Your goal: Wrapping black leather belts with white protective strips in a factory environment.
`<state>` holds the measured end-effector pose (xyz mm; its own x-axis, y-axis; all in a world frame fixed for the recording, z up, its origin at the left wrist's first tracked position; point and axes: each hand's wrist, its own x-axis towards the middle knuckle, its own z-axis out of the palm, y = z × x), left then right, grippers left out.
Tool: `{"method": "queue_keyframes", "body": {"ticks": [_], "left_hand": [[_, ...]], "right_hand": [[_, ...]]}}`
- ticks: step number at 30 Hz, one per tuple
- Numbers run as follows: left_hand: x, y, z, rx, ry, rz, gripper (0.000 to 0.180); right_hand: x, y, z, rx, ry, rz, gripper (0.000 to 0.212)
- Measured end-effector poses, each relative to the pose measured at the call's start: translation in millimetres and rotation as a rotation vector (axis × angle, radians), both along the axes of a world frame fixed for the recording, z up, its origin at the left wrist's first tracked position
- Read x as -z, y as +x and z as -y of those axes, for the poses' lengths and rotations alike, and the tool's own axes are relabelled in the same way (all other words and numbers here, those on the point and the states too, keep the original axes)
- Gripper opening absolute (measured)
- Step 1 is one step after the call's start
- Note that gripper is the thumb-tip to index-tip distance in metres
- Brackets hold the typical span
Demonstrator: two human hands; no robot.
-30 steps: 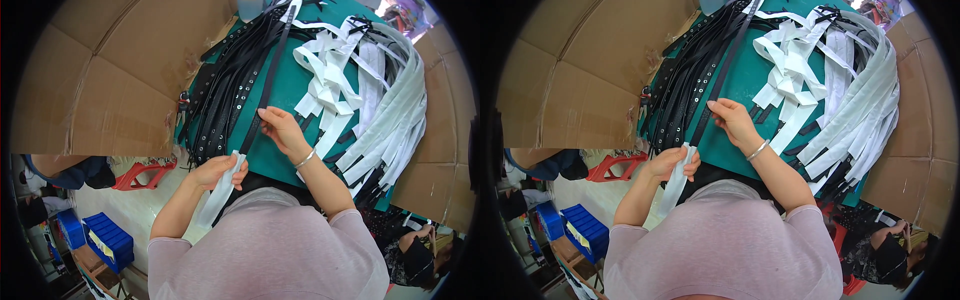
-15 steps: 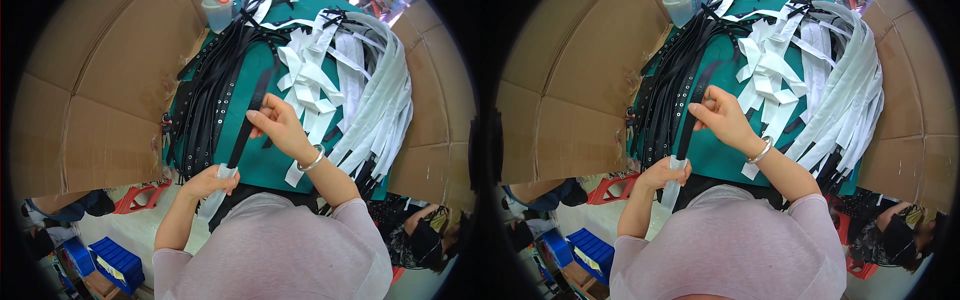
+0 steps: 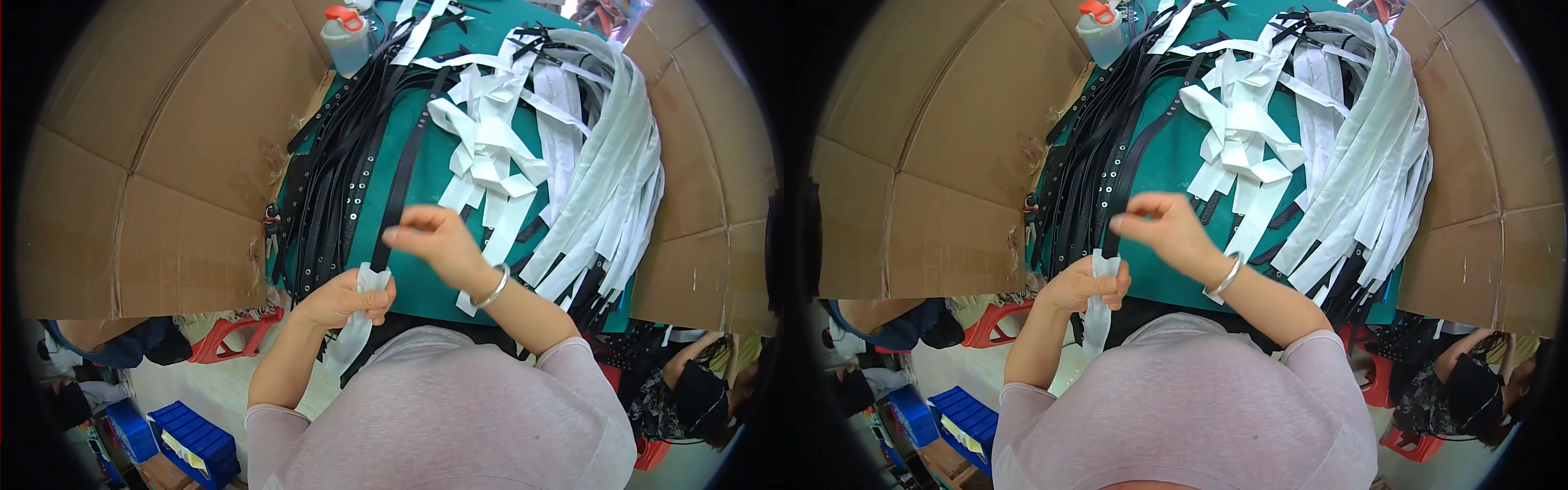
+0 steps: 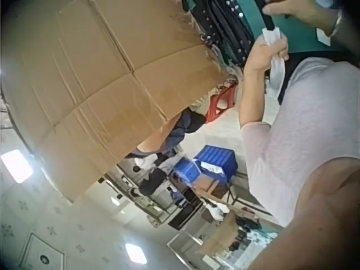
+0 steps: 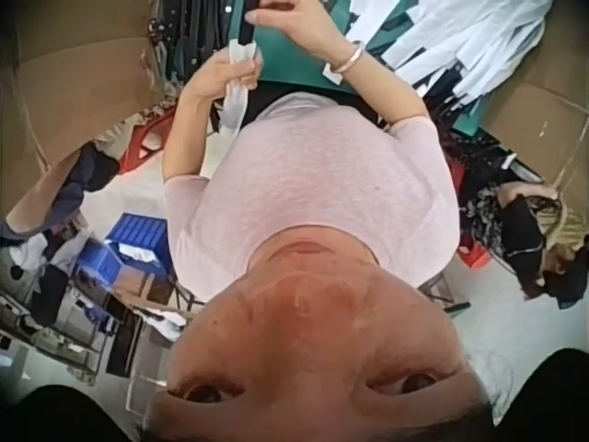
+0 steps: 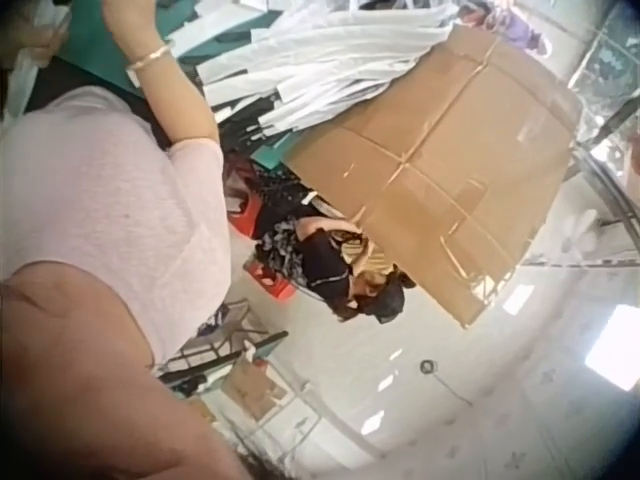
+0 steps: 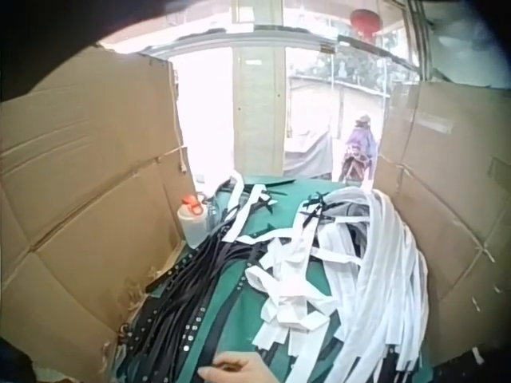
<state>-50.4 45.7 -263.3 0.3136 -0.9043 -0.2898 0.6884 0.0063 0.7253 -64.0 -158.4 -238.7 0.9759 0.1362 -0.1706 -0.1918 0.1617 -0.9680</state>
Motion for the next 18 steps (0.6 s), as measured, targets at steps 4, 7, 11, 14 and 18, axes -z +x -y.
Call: {"method": "queue_keyframes", "body": {"ticks": [4,7,11,14,18], "left_hand": [[-3,-2,-1,-0.009,-0.004,-0.039,0.029],[-2,-8,2,-0.032,0.088,-0.028,0.029],[-3,-4,0,-0.083,0.042,-0.027,0.029],[0,-2,2,-0.059,0.053,-0.033,0.028],[4,-3,4,-0.053,0.082,-0.051,0.028]], "right_hand": [[5,-4,-13,-0.037,0.26,-0.109,0.013],[16,19,-4,0.116,0.484,-0.19,0.023],[15,2,-12,-0.127,0.169,-0.064,0.033],[12,8,-14,-0.037,0.353,-0.266,0.037],[20,11,-11,-0.035,0.287,-0.197,0.038]]}}
